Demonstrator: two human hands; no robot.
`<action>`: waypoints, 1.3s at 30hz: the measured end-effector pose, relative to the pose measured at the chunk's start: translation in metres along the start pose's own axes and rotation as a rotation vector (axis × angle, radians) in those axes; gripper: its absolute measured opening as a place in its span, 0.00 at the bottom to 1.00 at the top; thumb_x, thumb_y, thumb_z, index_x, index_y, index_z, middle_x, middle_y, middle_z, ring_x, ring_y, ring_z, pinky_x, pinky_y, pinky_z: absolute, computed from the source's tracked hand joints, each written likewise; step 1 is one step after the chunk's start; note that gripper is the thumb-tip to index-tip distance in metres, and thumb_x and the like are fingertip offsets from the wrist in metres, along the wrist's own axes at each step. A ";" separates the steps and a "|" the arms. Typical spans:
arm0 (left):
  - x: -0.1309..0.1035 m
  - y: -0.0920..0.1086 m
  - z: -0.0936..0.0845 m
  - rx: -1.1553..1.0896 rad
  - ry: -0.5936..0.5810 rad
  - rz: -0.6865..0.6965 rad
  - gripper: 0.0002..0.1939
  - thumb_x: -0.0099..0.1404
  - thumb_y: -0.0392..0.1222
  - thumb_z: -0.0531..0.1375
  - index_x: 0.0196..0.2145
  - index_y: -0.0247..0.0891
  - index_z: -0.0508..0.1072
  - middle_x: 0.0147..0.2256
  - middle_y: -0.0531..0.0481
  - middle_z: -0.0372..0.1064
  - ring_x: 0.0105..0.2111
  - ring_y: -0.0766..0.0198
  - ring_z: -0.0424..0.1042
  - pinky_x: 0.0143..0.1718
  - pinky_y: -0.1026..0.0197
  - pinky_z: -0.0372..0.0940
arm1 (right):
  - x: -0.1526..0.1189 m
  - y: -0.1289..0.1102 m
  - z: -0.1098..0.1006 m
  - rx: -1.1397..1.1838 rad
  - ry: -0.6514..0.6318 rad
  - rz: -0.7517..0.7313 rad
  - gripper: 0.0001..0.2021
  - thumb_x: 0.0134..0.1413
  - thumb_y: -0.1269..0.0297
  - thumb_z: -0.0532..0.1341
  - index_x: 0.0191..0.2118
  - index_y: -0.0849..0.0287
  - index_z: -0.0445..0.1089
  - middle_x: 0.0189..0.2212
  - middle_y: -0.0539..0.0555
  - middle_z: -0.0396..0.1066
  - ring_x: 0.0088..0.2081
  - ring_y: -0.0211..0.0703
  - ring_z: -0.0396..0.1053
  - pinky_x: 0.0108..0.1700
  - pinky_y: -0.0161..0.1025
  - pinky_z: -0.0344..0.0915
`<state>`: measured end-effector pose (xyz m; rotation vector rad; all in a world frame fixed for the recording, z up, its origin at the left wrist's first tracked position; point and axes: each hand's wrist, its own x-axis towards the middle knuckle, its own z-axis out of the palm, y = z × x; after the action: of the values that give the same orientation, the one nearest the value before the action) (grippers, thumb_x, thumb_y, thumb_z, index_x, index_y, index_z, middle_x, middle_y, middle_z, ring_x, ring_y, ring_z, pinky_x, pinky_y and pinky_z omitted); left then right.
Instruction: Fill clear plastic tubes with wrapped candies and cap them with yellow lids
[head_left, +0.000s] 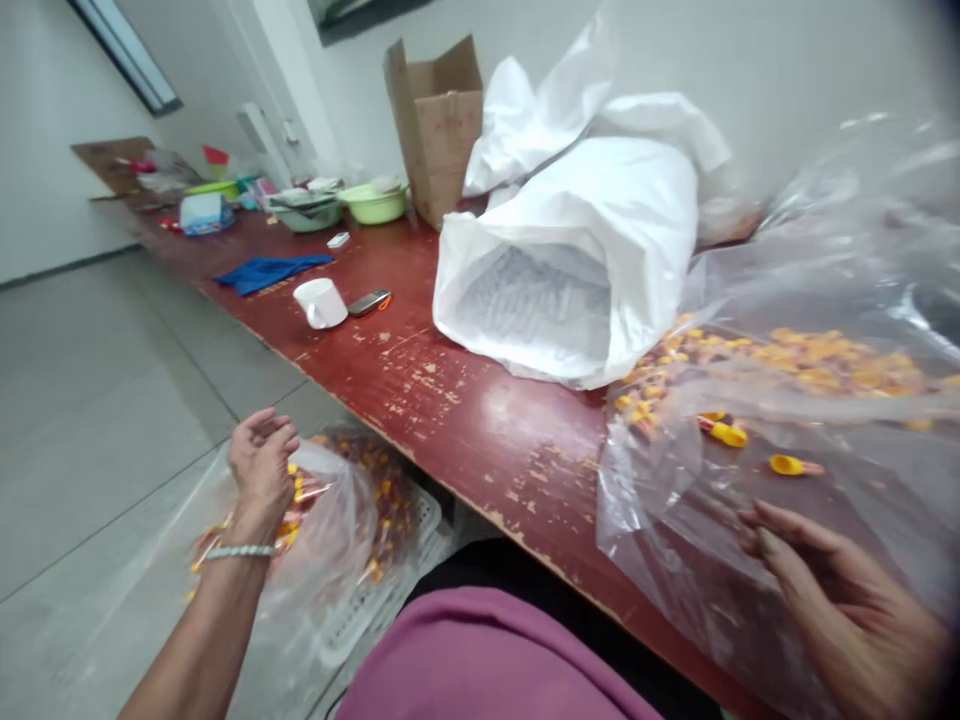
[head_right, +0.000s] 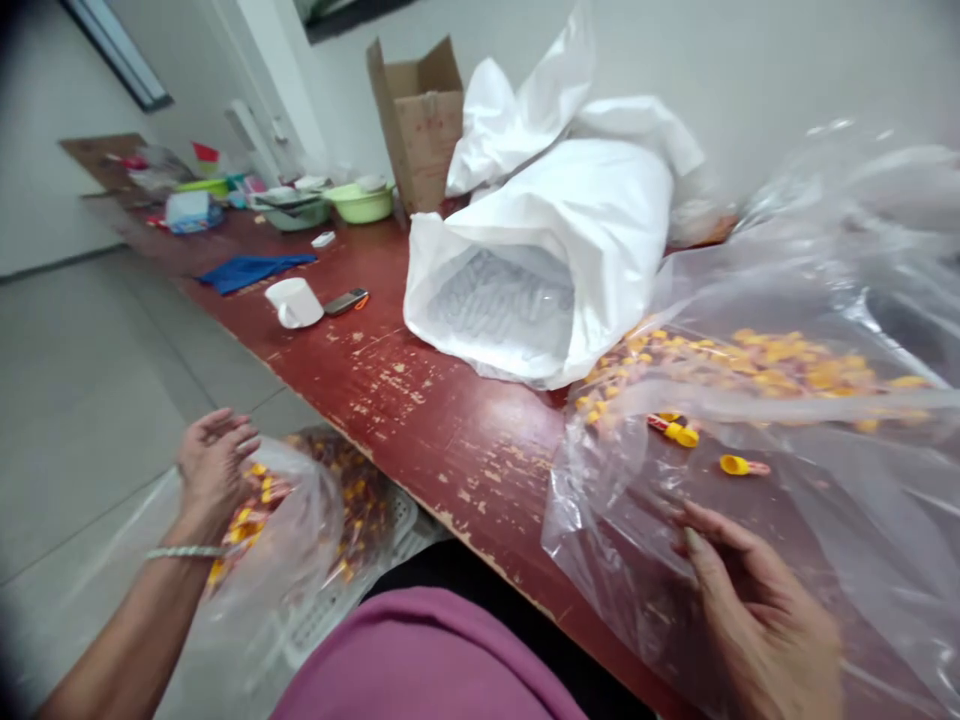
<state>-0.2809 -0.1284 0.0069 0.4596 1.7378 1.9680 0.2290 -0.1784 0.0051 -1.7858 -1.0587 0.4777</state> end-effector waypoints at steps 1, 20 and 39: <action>-0.007 0.000 0.020 0.040 -0.059 0.142 0.18 0.51 0.26 0.61 0.40 0.40 0.69 0.32 0.55 0.68 0.30 0.71 0.67 0.29 0.74 0.62 | 0.003 0.003 -0.001 -0.011 0.021 0.025 0.16 0.45 0.42 0.60 0.40 0.37 0.73 0.38 0.59 0.75 0.37 0.52 0.74 0.36 0.48 0.69; -0.140 -0.056 0.373 1.031 -1.130 0.670 0.17 0.52 0.34 0.63 0.41 0.27 0.71 0.47 0.32 0.66 0.52 0.45 0.62 0.52 0.50 0.56 | 0.010 0.050 0.001 -0.019 0.089 -0.059 0.21 0.49 0.49 0.60 0.44 0.57 0.73 0.40 0.56 0.76 0.40 0.48 0.74 0.45 0.42 0.69; -0.160 -0.023 0.228 0.020 -1.361 -0.250 0.19 0.56 0.43 0.65 0.45 0.40 0.68 0.29 0.53 0.65 0.27 0.70 0.67 0.29 0.66 0.63 | 0.042 0.039 -0.013 -0.241 0.018 -0.428 0.16 0.56 0.63 0.53 0.50 0.55 0.68 0.48 0.57 0.71 0.48 0.47 0.69 0.52 0.48 0.64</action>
<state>-0.0216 -0.0253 0.0258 1.1504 0.8276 0.9372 0.2791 -0.1563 -0.0181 -1.6955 -1.4892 0.0735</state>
